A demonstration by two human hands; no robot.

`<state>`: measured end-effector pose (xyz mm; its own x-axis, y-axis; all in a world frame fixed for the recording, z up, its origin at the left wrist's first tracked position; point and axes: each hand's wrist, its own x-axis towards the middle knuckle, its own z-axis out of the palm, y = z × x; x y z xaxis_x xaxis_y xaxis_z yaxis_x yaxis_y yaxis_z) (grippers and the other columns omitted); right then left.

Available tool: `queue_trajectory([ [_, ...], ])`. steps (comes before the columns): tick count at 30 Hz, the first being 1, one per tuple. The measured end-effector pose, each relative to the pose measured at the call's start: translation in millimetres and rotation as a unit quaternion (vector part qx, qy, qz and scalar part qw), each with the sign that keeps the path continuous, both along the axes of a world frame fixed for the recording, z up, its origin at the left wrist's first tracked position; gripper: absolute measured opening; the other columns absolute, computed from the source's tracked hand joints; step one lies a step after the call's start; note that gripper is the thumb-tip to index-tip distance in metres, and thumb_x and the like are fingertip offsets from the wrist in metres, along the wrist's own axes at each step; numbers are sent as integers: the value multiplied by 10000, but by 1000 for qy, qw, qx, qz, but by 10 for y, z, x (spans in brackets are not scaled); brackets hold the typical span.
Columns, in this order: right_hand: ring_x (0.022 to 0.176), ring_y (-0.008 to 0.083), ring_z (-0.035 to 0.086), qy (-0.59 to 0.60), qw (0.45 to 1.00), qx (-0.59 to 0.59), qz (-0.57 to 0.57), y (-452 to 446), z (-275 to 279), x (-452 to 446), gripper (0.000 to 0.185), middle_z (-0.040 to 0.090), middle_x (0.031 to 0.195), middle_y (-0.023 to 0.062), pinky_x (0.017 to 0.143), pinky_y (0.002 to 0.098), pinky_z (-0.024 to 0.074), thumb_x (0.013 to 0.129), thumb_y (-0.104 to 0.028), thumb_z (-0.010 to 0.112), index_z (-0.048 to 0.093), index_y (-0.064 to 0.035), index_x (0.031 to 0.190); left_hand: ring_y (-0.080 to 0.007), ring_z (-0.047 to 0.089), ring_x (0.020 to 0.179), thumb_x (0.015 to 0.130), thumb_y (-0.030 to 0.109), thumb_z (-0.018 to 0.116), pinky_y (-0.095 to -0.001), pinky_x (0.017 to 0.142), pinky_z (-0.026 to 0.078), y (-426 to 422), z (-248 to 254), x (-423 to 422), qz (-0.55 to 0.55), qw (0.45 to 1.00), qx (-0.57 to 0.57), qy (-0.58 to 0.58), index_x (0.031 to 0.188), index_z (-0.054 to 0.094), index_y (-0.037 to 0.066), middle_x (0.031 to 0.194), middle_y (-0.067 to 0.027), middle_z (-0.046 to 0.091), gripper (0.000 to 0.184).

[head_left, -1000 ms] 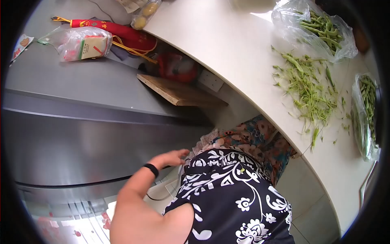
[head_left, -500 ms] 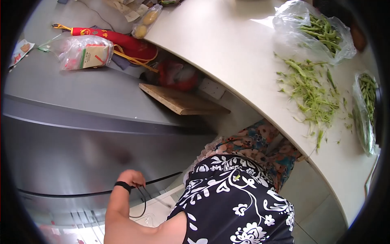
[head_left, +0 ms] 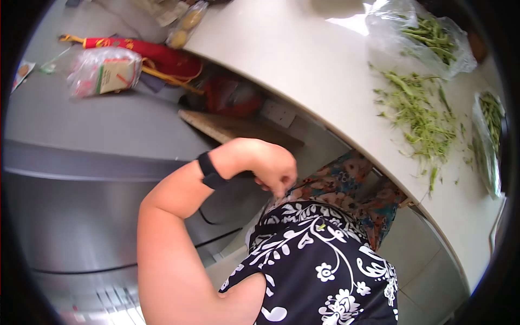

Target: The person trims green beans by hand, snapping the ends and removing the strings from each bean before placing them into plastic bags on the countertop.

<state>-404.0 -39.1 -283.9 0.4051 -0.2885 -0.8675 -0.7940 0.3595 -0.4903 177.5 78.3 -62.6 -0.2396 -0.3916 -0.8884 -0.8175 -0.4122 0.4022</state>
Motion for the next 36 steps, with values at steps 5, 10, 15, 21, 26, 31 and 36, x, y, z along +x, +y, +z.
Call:
queue_trajectory([
  [5, 838, 302, 732, -52, 998, -29, 8, 59, 140, 20, 390, 756, 927, 195, 716, 367, 572, 1031, -286, 494, 638, 27, 1213, -402, 675, 788, 916, 369, 665, -474, 742, 541, -1098, 650, -363, -140, 950, -279, 27, 908, 713, 36, 793, -194, 694, 336],
  [10, 820, 258, 722, -103, 986, -93, 89, -59, 458, 253, 361, 753, 956, 157, 723, 349, 572, 907, -174, 612, 657, 11, 1213, -171, 708, 667, 984, 407, 617, -370, 631, 571, -2223, 1638, -346, -239, 900, -362, -40, 929, 741, 69, 826, -47, 757, 364],
  [15, 801, 247, 714, -45, 956, -253, 141, -447, 1176, 728, 419, 721, 946, 120, 722, 354, 570, 750, -63, 773, 684, -15, 1156, -145, 723, 638, 946, 265, 645, -281, 608, 605, -3323, 2211, -265, -177, 957, -230, 0, 868, 772, 0, 800, -91, 770, 304],
  [21, 753, 224, 702, -165, 787, -575, 151, -1099, 2926, 1535, 289, 675, 856, 94, 686, 338, 559, 756, 28, 761, 692, -44, 1027, -117, 676, 611, 943, 276, 681, -310, 581, 549, -2775, 1539, 175, 98, 714, -684, 109, 906, 748, 52, 738, -70, 725, 236],
  [26, 836, 159, 699, -176, 621, -764, 11, -2042, 3683, 1870, 188, 694, 870, 86, 772, 278, 559, 846, -32, 755, 710, 4, 1025, -328, 618, 1111, 879, 228, 732, -429, 948, 493, -2492, 231, 399, 67, 590, -798, -107, 1224, 643, 75, 1160, -119, 676, 388],
  [31, 894, 175, 706, -198, 616, -760, -58, -2926, 3454, 2314, 278, 738, 984, 103, 800, 297, 564, 909, -159, 739, 708, -42, 1160, -337, 569, 1233, 893, 348, 728, -460, 1063, 425, -2406, -10, 412, 74, 597, -766, -226, 1326, 616, 96, 1279, -127, 643, 514],
  [36, 1179, 331, 623, -17, 728, -672, 136, -2713, 2925, 2618, 567, 619, 1337, 171, 1031, 422, 497, 839, -362, 771, 640, -91, 1319, -341, 519, 1311, 883, 399, 736, -470, 1092, 400, -2116, 503, 442, 35, 779, -570, -260, 1369, 594, 106, 1372, -143, 591, 585],
])
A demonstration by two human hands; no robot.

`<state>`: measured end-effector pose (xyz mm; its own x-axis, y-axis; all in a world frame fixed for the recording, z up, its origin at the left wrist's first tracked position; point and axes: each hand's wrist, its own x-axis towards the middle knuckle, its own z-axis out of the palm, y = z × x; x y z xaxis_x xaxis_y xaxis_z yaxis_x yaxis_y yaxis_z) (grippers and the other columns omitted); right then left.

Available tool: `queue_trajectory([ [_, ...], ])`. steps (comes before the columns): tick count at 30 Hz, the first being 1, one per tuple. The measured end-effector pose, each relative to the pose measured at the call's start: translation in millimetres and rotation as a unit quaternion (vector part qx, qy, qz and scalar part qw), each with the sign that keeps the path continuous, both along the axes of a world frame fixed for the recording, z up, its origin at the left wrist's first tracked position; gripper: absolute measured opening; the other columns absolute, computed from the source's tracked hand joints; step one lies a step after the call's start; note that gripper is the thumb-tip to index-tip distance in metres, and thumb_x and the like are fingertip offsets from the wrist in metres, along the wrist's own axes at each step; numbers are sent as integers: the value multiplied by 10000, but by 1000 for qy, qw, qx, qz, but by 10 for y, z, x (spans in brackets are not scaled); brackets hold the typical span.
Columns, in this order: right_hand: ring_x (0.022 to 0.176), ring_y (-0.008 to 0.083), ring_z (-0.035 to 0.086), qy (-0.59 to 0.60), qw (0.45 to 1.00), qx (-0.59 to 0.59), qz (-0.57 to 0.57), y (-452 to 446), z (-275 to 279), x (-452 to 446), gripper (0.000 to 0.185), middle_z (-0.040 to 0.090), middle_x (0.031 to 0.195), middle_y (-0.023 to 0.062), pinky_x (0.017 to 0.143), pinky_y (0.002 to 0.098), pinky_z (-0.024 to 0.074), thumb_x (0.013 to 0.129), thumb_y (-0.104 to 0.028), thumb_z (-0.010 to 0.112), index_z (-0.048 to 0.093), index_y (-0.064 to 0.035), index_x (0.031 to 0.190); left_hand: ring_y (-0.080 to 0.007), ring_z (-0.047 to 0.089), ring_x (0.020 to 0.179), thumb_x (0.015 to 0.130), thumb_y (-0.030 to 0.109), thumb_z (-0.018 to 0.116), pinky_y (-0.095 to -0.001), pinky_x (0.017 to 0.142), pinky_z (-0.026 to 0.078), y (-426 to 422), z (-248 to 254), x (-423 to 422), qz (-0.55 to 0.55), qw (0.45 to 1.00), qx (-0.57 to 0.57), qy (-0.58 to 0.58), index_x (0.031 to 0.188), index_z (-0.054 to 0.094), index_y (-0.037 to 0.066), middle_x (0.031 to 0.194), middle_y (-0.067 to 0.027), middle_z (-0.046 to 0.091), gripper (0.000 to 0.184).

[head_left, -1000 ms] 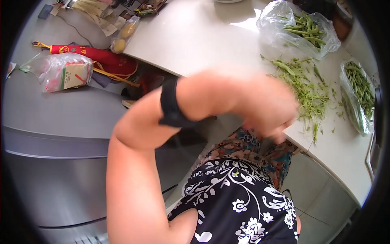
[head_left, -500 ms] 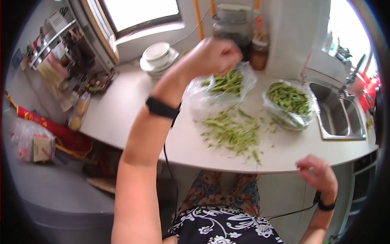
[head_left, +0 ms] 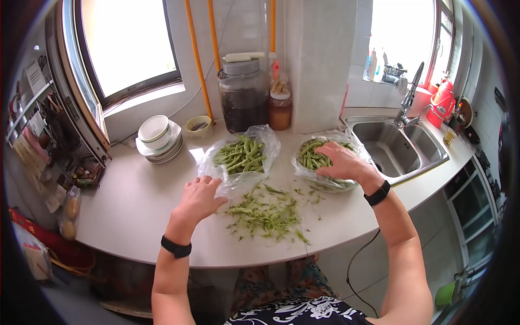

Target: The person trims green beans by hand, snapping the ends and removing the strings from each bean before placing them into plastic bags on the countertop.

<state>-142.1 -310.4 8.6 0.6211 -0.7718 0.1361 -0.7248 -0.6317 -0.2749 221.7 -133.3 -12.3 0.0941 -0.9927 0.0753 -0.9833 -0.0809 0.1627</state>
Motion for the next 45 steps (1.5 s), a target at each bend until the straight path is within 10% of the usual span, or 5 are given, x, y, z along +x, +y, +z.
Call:
queue_trajectory([
  [5, 1408, 364, 400, 82, 996, 27, 35, -34, -317, 27, 787, 482, 1489, 165, 1166, 423, 371, 770, -331, 815, 518, -87, 1457, -330, 474, 1355, 919, 231, 682, -478, 1111, 375, -166, -119, -364, -111, 989, -43, -86, 1381, 565, 109, 1393, -155, 562, 492],
  [14, 1390, 362, 423, 95, 991, 15, 96, 208, -310, -219, 789, 471, 1498, 150, 1150, 431, 408, 752, -209, 814, 500, -122, 1471, -386, 696, 946, 877, 76, 595, -494, 806, 558, -521, -447, -535, -126, 984, 85, -95, 1146, 680, 109, 999, -160, 698, 284],
  [22, 1377, 352, 450, 12, 995, 35, 95, 721, -266, -500, 789, 452, 1517, 138, 1139, 415, 419, 771, -152, 810, 476, -145, 1486, -341, 665, 1046, 869, 67, 649, -462, 906, 520, 426, -184, -747, -149, 985, -9, -91, 1169, 676, 90, 1077, -137, 678, 302],
  [28, 944, 306, 663, -120, 992, -13, -28, 827, -78, -315, 246, 668, 958, 90, 842, 436, 519, 913, -305, 685, 740, -81, 997, -305, 633, 1059, 868, 173, 737, -443, 954, 483, 805, -33, -1153, -188, 972, -143, 18, 1224, 650, 93, 1094, -103, 672, 375],
  [45, 753, 106, 636, -395, 915, 75, 6, 989, -32, -55, 116, 651, 843, 46, 667, 279, 523, 1009, -85, 616, 604, -14, 1099, -366, 543, 1270, 888, 206, 738, -457, 1051, 472, 826, -312, -1032, -185, 977, -76, 74, 1370, 560, 98, 1412, -172, 542, 525],
])
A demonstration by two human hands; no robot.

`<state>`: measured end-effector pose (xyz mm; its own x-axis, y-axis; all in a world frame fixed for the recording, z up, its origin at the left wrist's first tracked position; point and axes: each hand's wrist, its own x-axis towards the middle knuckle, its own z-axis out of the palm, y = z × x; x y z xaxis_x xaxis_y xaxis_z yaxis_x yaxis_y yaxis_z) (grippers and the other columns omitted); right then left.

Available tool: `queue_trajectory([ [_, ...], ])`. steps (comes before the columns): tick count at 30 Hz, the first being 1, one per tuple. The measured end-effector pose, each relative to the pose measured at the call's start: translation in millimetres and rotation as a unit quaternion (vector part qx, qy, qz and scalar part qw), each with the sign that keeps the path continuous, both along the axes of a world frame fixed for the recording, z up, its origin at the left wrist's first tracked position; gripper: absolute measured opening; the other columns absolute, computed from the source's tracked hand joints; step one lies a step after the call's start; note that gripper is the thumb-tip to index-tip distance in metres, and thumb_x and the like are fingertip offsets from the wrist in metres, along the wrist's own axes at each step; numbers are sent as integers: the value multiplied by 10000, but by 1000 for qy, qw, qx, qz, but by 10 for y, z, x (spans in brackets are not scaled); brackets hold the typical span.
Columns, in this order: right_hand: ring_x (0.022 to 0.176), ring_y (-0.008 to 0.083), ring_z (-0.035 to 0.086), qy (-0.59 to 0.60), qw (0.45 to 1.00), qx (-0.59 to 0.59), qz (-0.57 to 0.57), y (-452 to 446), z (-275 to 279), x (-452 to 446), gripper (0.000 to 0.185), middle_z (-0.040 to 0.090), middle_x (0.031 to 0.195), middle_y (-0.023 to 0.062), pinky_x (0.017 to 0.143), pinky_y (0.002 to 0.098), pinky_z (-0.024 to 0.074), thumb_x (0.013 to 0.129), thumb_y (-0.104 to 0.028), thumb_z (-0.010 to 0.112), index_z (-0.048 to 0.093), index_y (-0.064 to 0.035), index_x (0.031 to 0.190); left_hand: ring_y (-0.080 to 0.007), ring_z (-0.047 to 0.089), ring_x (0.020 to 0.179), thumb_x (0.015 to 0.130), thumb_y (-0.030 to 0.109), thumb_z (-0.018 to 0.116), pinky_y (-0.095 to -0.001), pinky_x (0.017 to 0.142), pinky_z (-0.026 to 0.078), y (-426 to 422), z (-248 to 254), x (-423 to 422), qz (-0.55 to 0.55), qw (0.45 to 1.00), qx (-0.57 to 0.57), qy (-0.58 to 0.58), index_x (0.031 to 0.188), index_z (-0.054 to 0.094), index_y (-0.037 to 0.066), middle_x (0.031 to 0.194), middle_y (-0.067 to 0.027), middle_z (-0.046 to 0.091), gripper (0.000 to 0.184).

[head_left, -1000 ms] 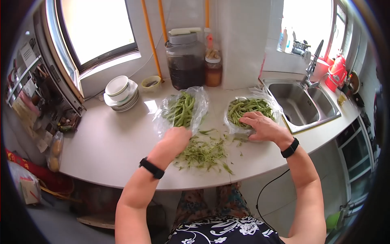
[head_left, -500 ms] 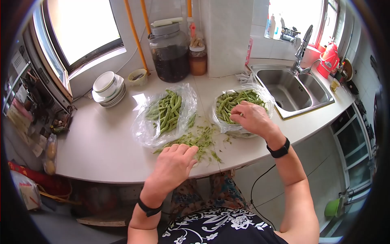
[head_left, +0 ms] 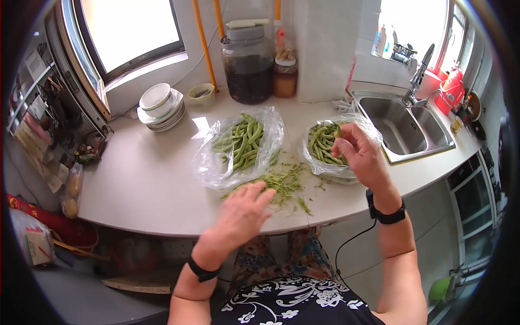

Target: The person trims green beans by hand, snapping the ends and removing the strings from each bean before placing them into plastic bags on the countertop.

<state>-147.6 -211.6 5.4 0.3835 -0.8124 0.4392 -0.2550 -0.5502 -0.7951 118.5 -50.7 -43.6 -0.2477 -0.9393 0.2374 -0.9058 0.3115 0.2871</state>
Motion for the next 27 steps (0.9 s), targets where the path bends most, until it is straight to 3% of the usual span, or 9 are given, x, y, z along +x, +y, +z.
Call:
queue_trajectory([
  [5, 714, 73, 613, 36, 997, -62, 21, -46, 620, 132, 165, 652, 843, 24, 656, 234, 526, 1029, -120, 612, 626, -9, 1151, -370, 515, 1305, 899, 216, 735, -468, 1077, 452, -336, 260, 508, 85, 992, 4, -89, 1390, 545, 101, 1435, -162, 528, 539],
  [10, 661, 41, 566, -170, 975, 53, 132, -138, 880, 449, 171, 671, 849, -1, 624, 198, 485, 1024, -175, 643, 692, -55, 1135, -337, 589, 1218, 909, 177, 730, -439, 982, 507, -526, 513, 755, 223, 947, -121, -196, 1303, 606, 91, 1365, -155, 582, 422],
  [12, 646, 34, 544, -168, 972, 78, 146, -63, 768, 608, 185, 666, 827, -16, 586, 199, 464, 1019, -214, 658, 710, -54, 1095, -262, 684, 1034, 911, 124, 725, -371, 797, 553, -517, 754, 570, 128, 973, -169, 96, 1204, 656, 64, 1201, -137, 667, 307],
  [13, 650, 31, 542, -158, 969, 101, 159, -35, 683, 674, 185, 666, 826, -23, 585, 197, 460, 1014, -217, 666, 714, -53, 1086, -162, 707, 814, 937, 106, 711, -298, 629, 523, -567, 727, 492, 73, 953, -209, 207, 1128, 678, 39, 1014, -84, 708, 206],
  [14, 654, 28, 541, -148, 966, 122, 171, -12, 599, 733, 186, 666, 824, -29, 583, 195, 456, 1010, -220, 673, 718, -51, 1077, -96, 681, 753, 972, 134, 695, -255, 605, 515, -602, 676, 437, 47, 942, -178, 281, 1135, 666, 32, 934, -44, 701, 194],
  [16, 656, 24, 524, -107, 972, 141, 158, 17, 437, 854, 197, 663, 817, -37, 587, 193, 444, 1001, -224, 690, 720, -46, 1078, -118, 678, 724, 975, 172, 699, -271, 624, 540, -563, 779, 261, 43, 860, 38, 508, 1122, 668, 29, 923, -70, 702, 207],
  [22, 711, 62, 544, -27, 995, 13, 100, 87, 321, 874, 126, 662, 832, -30, 666, 223, 465, 943, -118, 734, 725, -27, 1030, -83, 667, 723, 989, 182, 688, -247, 615, 533, -693, 781, 128, 46, 875, -5, 482, 1113, 669, 8, 891, -36, 702, 214],
  [24, 727, 78, 561, 8, 993, -90, 72, 181, 345, 835, 135, 657, 833, 3, 688, 238, 478, 914, -115, 756, 725, -21, 1006, -83, 661, 707, 999, 156, 667, -241, 600, 530, -687, 706, 59, 41, 877, -28, 479, 1100, 673, 5, 867, -34, 697, 182],
  [27, 750, 138, 632, 22, 994, -97, 46, 261, 311, 760, 131, 687, 879, 59, 696, 284, 513, 886, -105, 766, 733, -30, 988, -88, 653, 688, 1006, 111, 639, -240, 590, 523, -671, 532, -39, 27, 898, -98, 427, 1074, 680, -7, 832, -40, 690, 142],
])
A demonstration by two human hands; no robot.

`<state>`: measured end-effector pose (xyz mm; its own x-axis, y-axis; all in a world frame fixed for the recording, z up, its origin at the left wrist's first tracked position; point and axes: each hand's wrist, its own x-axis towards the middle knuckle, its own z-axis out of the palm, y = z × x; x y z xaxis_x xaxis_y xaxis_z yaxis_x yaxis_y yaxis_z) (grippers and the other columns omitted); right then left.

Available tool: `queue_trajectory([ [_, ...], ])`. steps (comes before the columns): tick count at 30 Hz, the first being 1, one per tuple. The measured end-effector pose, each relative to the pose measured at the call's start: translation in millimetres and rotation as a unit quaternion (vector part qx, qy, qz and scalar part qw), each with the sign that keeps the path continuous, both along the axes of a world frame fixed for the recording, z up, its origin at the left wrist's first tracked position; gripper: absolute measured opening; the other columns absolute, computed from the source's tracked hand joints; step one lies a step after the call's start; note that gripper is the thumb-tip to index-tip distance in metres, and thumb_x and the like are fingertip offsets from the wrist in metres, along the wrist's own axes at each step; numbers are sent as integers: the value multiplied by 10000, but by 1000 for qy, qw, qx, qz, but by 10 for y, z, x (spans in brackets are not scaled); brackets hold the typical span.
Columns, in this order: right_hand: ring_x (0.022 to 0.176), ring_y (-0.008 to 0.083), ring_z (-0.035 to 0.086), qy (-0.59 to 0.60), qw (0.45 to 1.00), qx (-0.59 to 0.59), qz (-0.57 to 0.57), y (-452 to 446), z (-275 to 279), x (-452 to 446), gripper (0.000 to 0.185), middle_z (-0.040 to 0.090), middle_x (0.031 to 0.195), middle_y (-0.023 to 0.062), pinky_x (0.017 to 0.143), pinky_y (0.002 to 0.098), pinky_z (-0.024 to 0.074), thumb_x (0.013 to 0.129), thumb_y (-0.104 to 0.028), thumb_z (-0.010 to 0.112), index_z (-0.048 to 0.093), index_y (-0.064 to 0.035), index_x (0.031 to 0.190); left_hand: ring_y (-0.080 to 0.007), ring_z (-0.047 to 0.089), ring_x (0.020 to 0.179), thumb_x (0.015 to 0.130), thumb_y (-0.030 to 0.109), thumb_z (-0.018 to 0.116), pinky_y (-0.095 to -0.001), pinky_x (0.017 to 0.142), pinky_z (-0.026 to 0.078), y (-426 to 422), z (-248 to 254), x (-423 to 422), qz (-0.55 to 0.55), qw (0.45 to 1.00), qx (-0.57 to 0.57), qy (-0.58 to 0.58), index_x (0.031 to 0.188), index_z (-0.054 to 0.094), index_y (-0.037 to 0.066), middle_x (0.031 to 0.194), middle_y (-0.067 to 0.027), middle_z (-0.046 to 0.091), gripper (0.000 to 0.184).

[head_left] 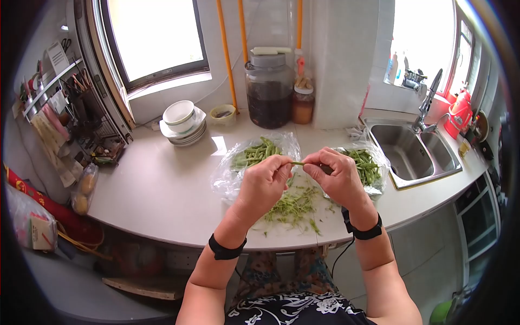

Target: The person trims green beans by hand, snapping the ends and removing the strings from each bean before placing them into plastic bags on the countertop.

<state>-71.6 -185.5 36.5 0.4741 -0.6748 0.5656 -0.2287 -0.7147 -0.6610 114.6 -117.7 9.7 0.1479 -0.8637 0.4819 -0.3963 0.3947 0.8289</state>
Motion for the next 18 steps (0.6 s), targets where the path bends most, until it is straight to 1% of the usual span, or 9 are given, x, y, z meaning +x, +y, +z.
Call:
queue_trajectory([
  [1, 771, 187, 682, 5, 1000, 0, -10, 17, -20, -28, 129, 710, 904, 85, 707, 308, 536, 880, -103, 766, 739, -42, 990, -91, 651, 687, 1002, 90, 631, -244, 595, 521, 7, -57, -29, 17, 997, -46, -54, 1061, 683, -16, 823, -48, 688, 132],
  [2, 771, 187, 682, 6, 1000, 2, -10, 18, -48, -48, 129, 710, 904, 85, 707, 308, 536, 880, -103, 766, 739, -42, 990, -131, 655, 668, 976, 62, 636, -273, 601, 515, 10, -99, -55, 35, 987, -92, -126, 1057, 675, -24, 807, -91, 676, 124],
  [5, 785, 189, 692, -22, 999, 41, -20, 7, -140, -122, 127, 716, 902, 85, 709, 311, 541, 868, -102, 772, 742, -43, 976, -185, 655, 658, 956, 55, 641, -298, 607, 508, 75, -151, -157, 53, 980, -101, -162, 1029, 672, -21, 800, -124, 660, 110],
  [6, 785, 188, 692, 1, 999, 49, -3, 27, -167, -169, 135, 719, 899, 84, 706, 309, 539, 863, -102, 775, 741, -42, 979, -227, 638, 650, 944, 65, 656, -310, 603, 500, 109, -167, -190, 57, 984, -88, -142, 1002, 669, -16, 811, -142, 653, 100],
  [9, 787, 185, 694, 17, 998, 63, 8, 97, -407, -247, 150, 726, 893, 88, 701, 306, 535, 888, -129, 763, 744, -37, 1005, -239, 619, 648, 947, 55, 646, -316, 597, 491, 180, -361, -246, 44, 990, -70, -114, 988, 675, -8, 809, -132, 649, 81],
  [11, 770, 183, 680, 10, 994, 110, 0, 175, -570, -276, 168, 723, 891, 87, 699, 299, 528, 929, -171, 736, 749, -46, 1040, -244, 608, 651, 946, 41, 651, -326, 593, 486, 255, -452, -287, 61, 986, -81, -133, 1003, 693, 7, 807, -124, 637, 78],
  [12, 760, 186, 660, 38, 977, 210, -3, 220, -617, -304, 194, 716, 887, 91, 699, 298, 521, 961, -210, 708, 751, -55, 1070, -282, 633, 674, 938, 53, 666, -345, 604, 507, 291, -505, -297, 62, 984, -86, -142, 1012, 692, 24, 831, -126, 647, 83],
  [13, 760, 186, 660, 39, 976, 216, -5, 260, -694, -321, 194, 716, 887, 91, 699, 298, 521, 961, -210, 708, 751, -55, 1070, -320, 658, 697, 931, 64, 682, -364, 614, 529, 323, -545, -302, 64, 982, -90, -151, 1020, 691, 41, 855, -128, 656, 93],
  [18, 768, 205, 639, -3, 993, 116, -4, 389, -830, -339, 145, 677, 887, 78, 722, 316, 508, 906, -142, 756, 740, -53, 1019, -324, 668, 721, 931, 82, 689, -373, 643, 540, 437, -601, -311, 23, 995, 5, -102, 1022, 708, 46, 881, -127, 668, 100],
])
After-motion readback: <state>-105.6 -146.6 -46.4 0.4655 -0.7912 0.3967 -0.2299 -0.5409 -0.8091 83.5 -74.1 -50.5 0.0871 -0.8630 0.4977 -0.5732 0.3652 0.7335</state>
